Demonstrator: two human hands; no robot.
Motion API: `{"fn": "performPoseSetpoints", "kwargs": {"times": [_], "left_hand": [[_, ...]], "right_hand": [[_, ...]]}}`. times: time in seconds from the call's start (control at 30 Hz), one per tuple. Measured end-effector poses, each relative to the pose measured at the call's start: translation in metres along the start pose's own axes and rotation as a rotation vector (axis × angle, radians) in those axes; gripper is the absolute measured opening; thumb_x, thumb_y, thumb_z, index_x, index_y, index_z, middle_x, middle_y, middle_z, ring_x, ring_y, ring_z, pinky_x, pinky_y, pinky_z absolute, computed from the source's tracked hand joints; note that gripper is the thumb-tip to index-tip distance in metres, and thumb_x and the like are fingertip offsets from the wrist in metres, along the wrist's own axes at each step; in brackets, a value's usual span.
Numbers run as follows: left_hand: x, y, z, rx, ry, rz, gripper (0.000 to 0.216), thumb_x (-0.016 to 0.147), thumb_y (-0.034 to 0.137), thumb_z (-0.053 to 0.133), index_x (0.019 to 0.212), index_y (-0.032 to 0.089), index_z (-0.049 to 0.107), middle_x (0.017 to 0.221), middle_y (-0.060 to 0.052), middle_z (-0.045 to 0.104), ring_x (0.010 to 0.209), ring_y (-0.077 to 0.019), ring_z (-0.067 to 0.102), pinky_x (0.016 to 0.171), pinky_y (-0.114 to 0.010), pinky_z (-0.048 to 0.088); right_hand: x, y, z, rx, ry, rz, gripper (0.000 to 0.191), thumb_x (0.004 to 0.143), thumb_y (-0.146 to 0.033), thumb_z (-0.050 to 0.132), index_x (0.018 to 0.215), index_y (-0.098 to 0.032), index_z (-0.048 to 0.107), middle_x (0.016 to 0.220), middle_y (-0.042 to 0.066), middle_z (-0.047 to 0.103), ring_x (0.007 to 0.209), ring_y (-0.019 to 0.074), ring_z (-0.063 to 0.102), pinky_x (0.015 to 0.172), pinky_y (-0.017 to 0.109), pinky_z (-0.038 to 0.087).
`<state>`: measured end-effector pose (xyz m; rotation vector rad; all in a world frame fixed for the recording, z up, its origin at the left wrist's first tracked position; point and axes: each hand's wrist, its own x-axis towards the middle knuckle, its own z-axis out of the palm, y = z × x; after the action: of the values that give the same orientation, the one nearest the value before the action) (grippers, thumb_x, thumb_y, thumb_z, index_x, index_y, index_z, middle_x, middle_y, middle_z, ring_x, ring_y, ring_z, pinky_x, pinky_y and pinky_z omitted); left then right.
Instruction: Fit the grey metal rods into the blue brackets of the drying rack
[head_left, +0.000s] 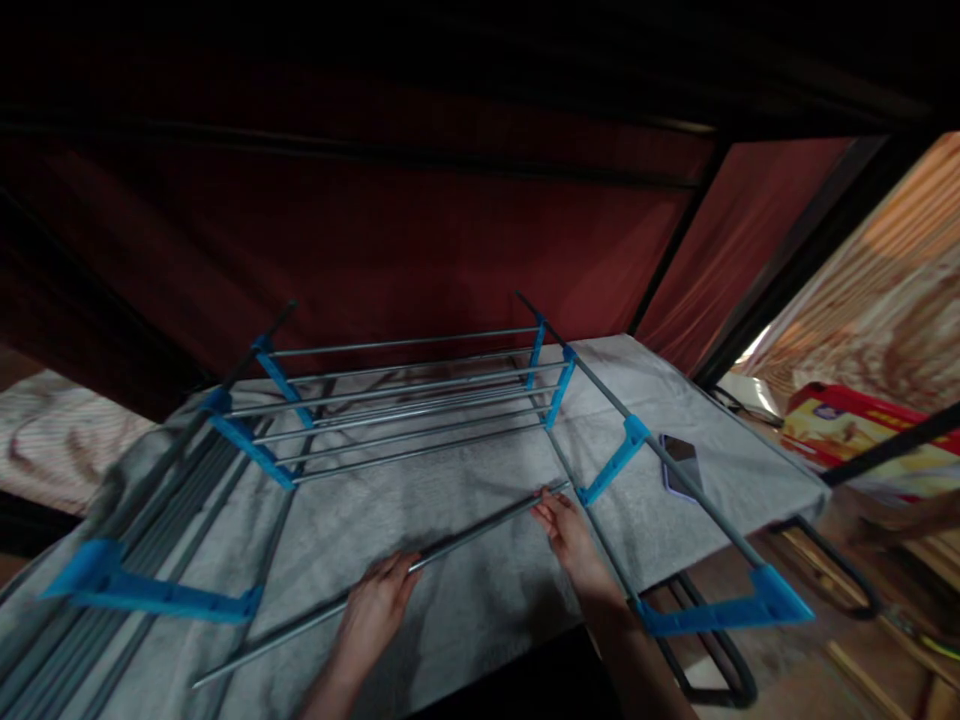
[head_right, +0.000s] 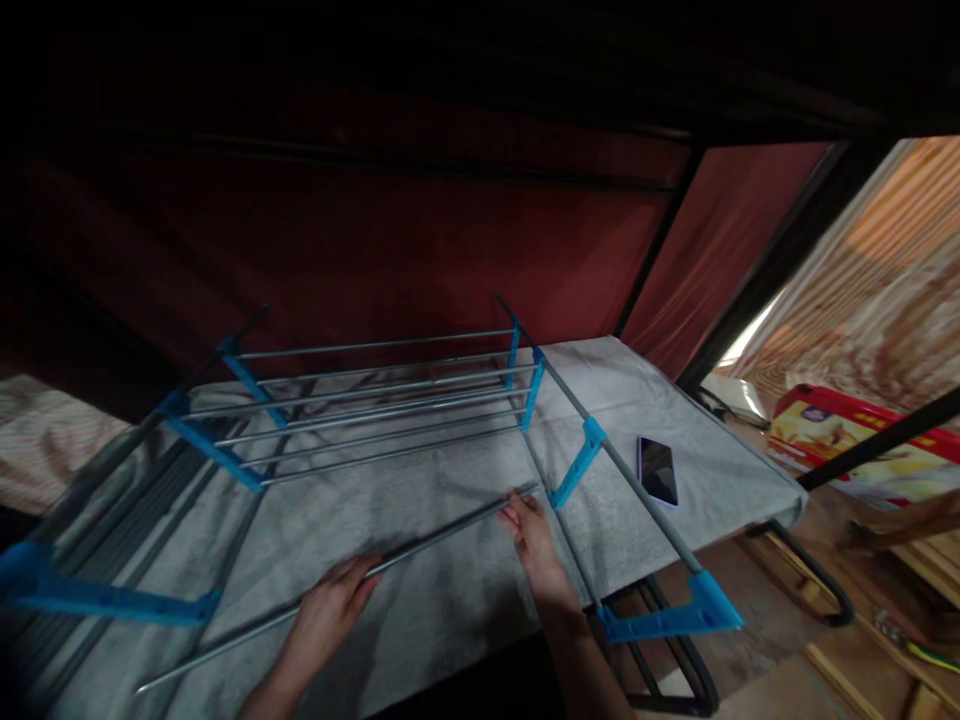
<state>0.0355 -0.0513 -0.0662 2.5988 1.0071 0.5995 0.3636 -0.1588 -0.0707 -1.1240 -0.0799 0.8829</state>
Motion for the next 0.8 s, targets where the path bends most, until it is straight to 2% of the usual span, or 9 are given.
{"fn": "performPoseSetpoints", "kwargs": {"times": [0.13, 0.27, 0.4, 0.57, 0.7, 0.8], "left_hand": [[-0.001, -0.006, 0.001, 0.017, 0.013, 0.018, 0.036, 0.102, 0.038, 0.044, 0.109, 0.028, 0.078, 0.100, -0.005, 0.082, 0.089, -0.0236, 0.078, 0.079, -0.034, 0.064], [-0.004, -0.004, 0.005, 0.016, -0.005, 0.012, 0.034, 0.101, 0.038, 0.046, 0.110, 0.028, 0.077, 0.104, -0.006, 0.082, 0.092, -0.0243, 0.078, 0.083, -0.036, 0.064], [-0.007, 0.004, 0.009, 0.003, -0.015, 0.003, 0.033, 0.101, 0.035, 0.047, 0.112, 0.027, 0.077, 0.105, -0.007, 0.081, 0.095, -0.0247, 0.078, 0.086, -0.038, 0.063], [-0.003, 0.019, 0.010, 0.000, -0.053, -0.040, 0.034, 0.102, 0.033, 0.045, 0.112, 0.028, 0.077, 0.104, -0.008, 0.081, 0.095, -0.0263, 0.077, 0.087, -0.041, 0.062], [0.004, 0.026, 0.008, 0.016, -0.060, -0.071, 0.036, 0.100, 0.033, 0.044, 0.116, 0.028, 0.077, 0.110, -0.007, 0.081, 0.098, -0.0273, 0.076, 0.089, -0.042, 0.061], [0.011, 0.028, 0.004, 0.035, -0.059, -0.098, 0.037, 0.100, 0.031, 0.045, 0.118, 0.026, 0.076, 0.112, -0.008, 0.080, 0.099, -0.0285, 0.076, 0.089, -0.042, 0.060]], "right_hand": [[-0.010, -0.001, 0.001, -0.028, -0.009, -0.006, 0.035, 0.063, -0.040, 0.089, 0.065, -0.027, 0.057, 0.074, 0.003, 0.068, 0.076, 0.0261, 0.068, 0.085, 0.046, 0.060], [-0.014, -0.006, 0.003, -0.015, 0.016, 0.022, 0.029, 0.063, -0.037, 0.087, 0.069, -0.026, 0.061, 0.081, 0.005, 0.072, 0.082, 0.0251, 0.069, 0.088, 0.042, 0.059], [-0.015, -0.010, 0.006, 0.031, 0.001, 0.065, 0.026, 0.063, -0.031, 0.087, 0.079, -0.024, 0.067, 0.084, 0.004, 0.074, 0.084, 0.0221, 0.070, 0.086, 0.037, 0.060], [-0.020, -0.006, 0.013, 0.048, -0.054, 0.106, 0.023, 0.069, -0.025, 0.084, 0.080, -0.024, 0.064, 0.082, 0.002, 0.075, 0.082, 0.0203, 0.072, 0.080, 0.033, 0.060], [-0.013, -0.005, 0.015, 0.061, -0.072, 0.108, 0.029, 0.067, -0.026, 0.088, 0.078, -0.023, 0.062, 0.082, 0.002, 0.075, 0.078, 0.0187, 0.072, 0.078, 0.032, 0.061], [0.000, -0.012, 0.013, 0.095, -0.026, 0.067, 0.032, 0.063, -0.028, 0.092, 0.076, -0.023, 0.063, 0.077, -0.001, 0.074, 0.071, 0.0166, 0.070, 0.074, 0.031, 0.062]]}}
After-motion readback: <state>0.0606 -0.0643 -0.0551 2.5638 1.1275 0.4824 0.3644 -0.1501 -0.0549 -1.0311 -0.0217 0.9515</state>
